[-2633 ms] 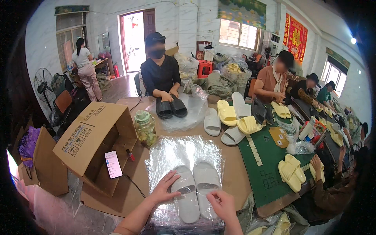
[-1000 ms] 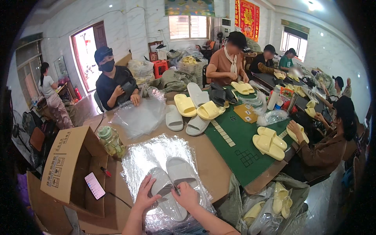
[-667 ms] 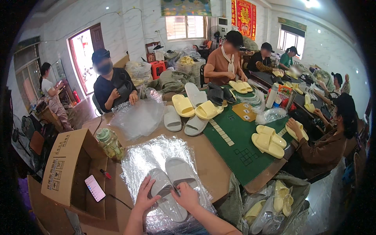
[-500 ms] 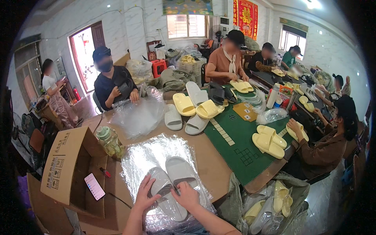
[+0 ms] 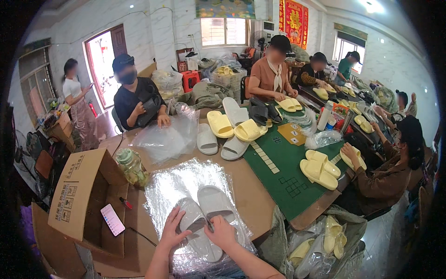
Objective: The person wraps pairs of yellow and white slippers in bubble wrap at a workbench. They pick up a pair, place it on a sheet of bubble wrap, fold the wrap around the slippers, and then set the wrapped package aside. The process is repeated for multiple pairs throughout the clip.
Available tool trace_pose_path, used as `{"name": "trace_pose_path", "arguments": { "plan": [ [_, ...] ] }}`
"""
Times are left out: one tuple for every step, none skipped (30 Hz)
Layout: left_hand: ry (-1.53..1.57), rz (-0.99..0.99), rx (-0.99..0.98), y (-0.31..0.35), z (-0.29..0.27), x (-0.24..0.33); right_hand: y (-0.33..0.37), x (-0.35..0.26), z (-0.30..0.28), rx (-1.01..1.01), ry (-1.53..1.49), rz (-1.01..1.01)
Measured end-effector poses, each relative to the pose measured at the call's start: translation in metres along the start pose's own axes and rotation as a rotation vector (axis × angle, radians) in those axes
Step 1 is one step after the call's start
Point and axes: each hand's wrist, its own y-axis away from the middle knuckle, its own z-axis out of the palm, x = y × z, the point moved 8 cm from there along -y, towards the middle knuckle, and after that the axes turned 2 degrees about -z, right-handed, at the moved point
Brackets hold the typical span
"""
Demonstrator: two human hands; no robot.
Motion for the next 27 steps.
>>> {"name": "trace_pose_path", "arguments": {
  "plan": [
    [-0.003,0.006,0.003,0.000,0.000,0.000,0.000,-0.002,-0.001,0.011,0.016,-0.017],
    [-0.006,0.011,0.006,0.000,0.000,0.000,0.000,-0.003,-0.002,0.020,0.031,-0.034],
    [-0.005,0.005,0.006,0.001,0.000,0.000,0.000,-0.005,-0.002,0.030,0.047,-0.051],
    [-0.005,-0.001,0.006,0.001,0.000,0.000,0.000,-0.005,-0.002,0.034,0.042,-0.050],
    [-0.002,-0.007,0.006,0.001,0.000,0.000,0.000,-0.005,-0.003,0.038,0.039,-0.049],
    [-0.001,-0.008,0.005,0.000,0.000,0.002,0.000,-0.005,-0.003,0.041,0.036,-0.048],
    [-0.001,-0.008,0.003,-0.001,0.000,0.004,0.000,-0.004,-0.002,0.041,0.044,-0.046],
    [-0.003,-0.012,0.003,-0.001,-0.001,0.006,0.000,-0.003,0.000,0.039,0.048,-0.045],
    [-0.002,-0.014,0.001,0.000,-0.001,0.005,-0.001,-0.003,0.002,0.038,0.053,-0.045],
    [-0.001,-0.017,0.000,0.000,-0.001,0.004,-0.001,-0.002,0.003,0.027,0.065,-0.019],
    [0.000,-0.020,0.002,0.000,-0.001,0.003,-0.002,-0.002,0.003,0.016,0.077,0.004],
    [-0.005,-0.014,0.003,0.001,-0.002,0.003,-0.003,-0.003,0.004,0.003,0.088,0.025],
    [-0.011,-0.009,0.005,0.002,-0.003,0.004,-0.004,-0.003,0.005,-0.002,0.095,0.037],
    [-0.018,-0.005,0.014,0.003,-0.006,0.004,-0.005,-0.004,0.006,-0.008,0.103,0.042],
    [-0.008,-0.002,0.015,0.004,-0.005,0.004,-0.007,-0.004,0.007,-0.014,0.109,0.045],
    [0.002,0.001,0.017,0.005,-0.003,0.004,-0.007,-0.002,0.007,-0.012,0.093,0.038],
    [0.013,0.005,0.022,0.005,-0.002,0.004,-0.005,0.001,0.007,-0.008,0.079,0.028],
    [0.028,0.002,0.030,0.005,-0.002,0.004,-0.005,0.002,0.007,-0.005,0.065,0.019],
    [0.045,0.001,0.038,0.004,-0.003,0.004,-0.005,0.000,0.004,0.016,0.066,0.017],
    [0.063,0.003,0.039,0.003,-0.003,0.003,-0.005,0.001,0.004,0.005,0.071,0.016],
    [0.081,0.005,0.057,0.004,-0.002,0.000,-0.005,0.003,0.004,-0.005,0.078,0.017],
    [0.041,0.001,0.078,0.005,-0.004,0.000,-0.005,0.006,0.004,-0.011,0.087,0.021],
    [0.000,0.002,0.090,0.004,-0.004,0.000,-0.005,0.007,0.001,-0.008,0.101,0.023],
    [-0.038,0.007,0.099,0.003,-0.003,0.001,-0.005,0.007,0.001,-0.047,0.101,0.036],
    [-0.023,0.000,0.140,0.005,-0.003,-0.008,-0.003,0.005,-0.002,-0.084,0.103,0.051],
    [-0.032,-0.038,0.145,0.006,-0.002,-0.014,0.000,0.005,-0.006,-0.114,0.108,0.077],
    [-0.039,-0.076,0.143,0.008,-0.002,-0.019,0.002,0.003,-0.010,-0.092,0.121,0.054]
  ]
}}
